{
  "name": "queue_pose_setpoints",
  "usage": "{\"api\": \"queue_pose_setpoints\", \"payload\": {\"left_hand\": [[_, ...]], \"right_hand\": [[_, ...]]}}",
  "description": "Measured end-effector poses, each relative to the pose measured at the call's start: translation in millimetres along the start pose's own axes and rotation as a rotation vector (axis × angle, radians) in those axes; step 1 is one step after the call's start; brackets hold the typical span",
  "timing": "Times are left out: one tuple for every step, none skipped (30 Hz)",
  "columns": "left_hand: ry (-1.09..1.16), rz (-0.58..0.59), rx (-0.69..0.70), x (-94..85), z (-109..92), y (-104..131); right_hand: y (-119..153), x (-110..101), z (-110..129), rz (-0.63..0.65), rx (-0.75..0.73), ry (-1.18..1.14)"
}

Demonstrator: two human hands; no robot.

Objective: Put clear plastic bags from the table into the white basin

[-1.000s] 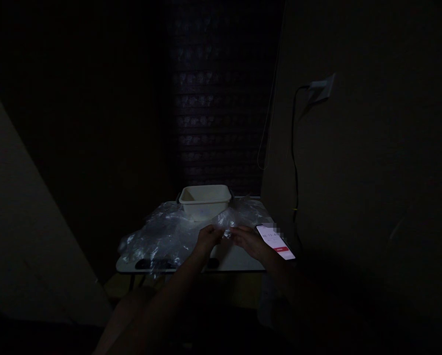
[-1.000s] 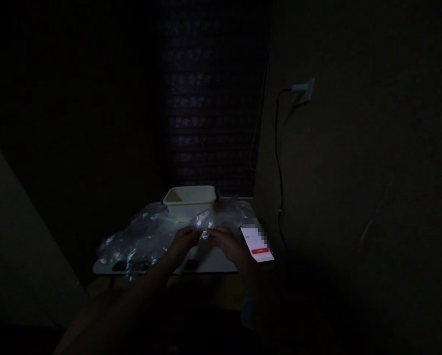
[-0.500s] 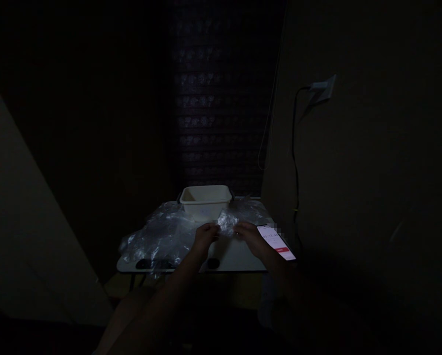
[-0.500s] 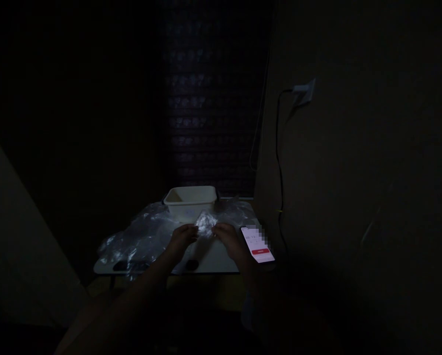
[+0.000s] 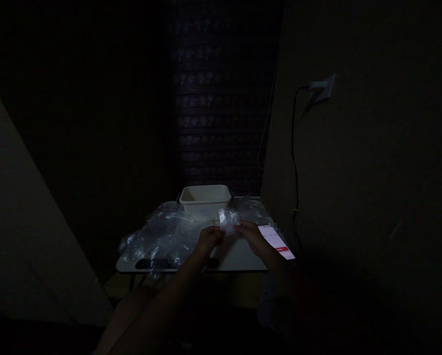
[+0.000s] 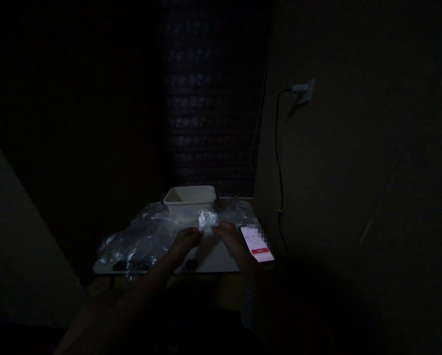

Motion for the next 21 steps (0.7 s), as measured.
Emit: {"api": "queue_pose_setpoints", "payload": {"left_hand": [[-0.007, 0.012, -0.013, 0.5, 1.2, 0.0], [-0.014, 0.028, -0.024, 1.3, 2.2, 0.2], [-0.022, 0.045, -0.032, 2.0, 2.9, 0.6], [-0.034, 0.059, -0.039, 2.7, 3.4, 1.1], [-0.049, 0.073, -0.044, 3.4, 3.8, 1.7], [-0.067, 0.087, -0.048, 4.1, 4.1, 2.4], [-0.084, 0.100, -0.051, 4.9, 4.2, 3.2], [-0.096, 0.112, -0.053, 5.6, 4.2, 3.9], [-0.102, 0.120, -0.053, 6.3, 4.1, 4.6], [-0.104, 0.124, -0.052, 6.8, 3.9, 5.2], [-0.103, 0.125, -0.049, 7.2, 3.6, 5.7], [-0.104, 0.125, -0.047, 7.4, 3.3, 5.9], [-0.105, 0.124, -0.044, 7.5, 3.1, 6.1], [-0.108, 0.125, -0.040, 7.7, 3.0, 6.1], [-0.113, 0.128, -0.038, 7.9, 3.2, 6.0], [-0.121, 0.130, -0.034, 8.1, 3.4, 5.8], [-0.132, 0.134, -0.029, 8.4, 3.9, 5.6], [-0.144, 0.138, -0.025, 8.7, 4.4, 5.4], [-0.158, 0.138, -0.022, 8.8, 5.1, 5.2], [-0.171, 0.135, -0.022, 8.6, 5.7, 5.1], [-0.181, 0.129, -0.024, 8.2, 6.0, 4.9]], "right_hand": [[-0.5, -0.2, -0.2, -0.003, 0.007, -0.003], [-0.9, -0.4, -0.1, -0.007, 0.009, -0.009], [-1.2, -0.5, 0.4, -0.011, 0.003, -0.014], [-1.4, -0.8, 1.1, -0.015, -0.007, -0.018], [-1.6, -1.2, 1.8, -0.022, -0.019, -0.019], [-1.8, -1.7, 2.0, -0.030, -0.029, -0.018], [-2.0, -2.2, 1.9, -0.035, -0.034, -0.015], [-2.2, -2.6, 1.5, -0.038, -0.038, -0.009], [-2.6, -3.0, 0.8, -0.040, -0.041, -0.002], [-3.0, -3.4, 0.1, -0.041, -0.044, 0.004], [-3.3, -3.8, -0.6, -0.041, -0.046, 0.008], [-3.7, -3.9, -1.2, -0.039, -0.048, 0.010], [-3.9, -4.0, -1.5, -0.037, -0.051, 0.009], [-3.9, -3.9, -1.7, -0.034, -0.052, 0.005], [-3.7, -3.9, -1.6, -0.034, -0.053, 0.000], [-3.4, -3.7, -1.4, -0.034, -0.053, -0.005], [-3.1, -3.6, -1.1, -0.036, -0.051, -0.011], [-2.7, -3.7, -0.8, -0.042, -0.047, -0.017], [-2.3, -3.8, -0.5, -0.047, -0.041, -0.021], [-1.9, -3.8, 0.0, -0.049, -0.040, -0.025], [-1.6, -3.8, 0.8, -0.048, -0.044, -0.029]]}}
Point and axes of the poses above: each hand's wrist, its own y-axis away from the middle knuckle, its own x-axis out of the palm, z = x × y, the point moved 5 cm from there along -y, towards the middle knuckle, and after that the axes turned 8 degrees about -z, right-handed, at the moved point
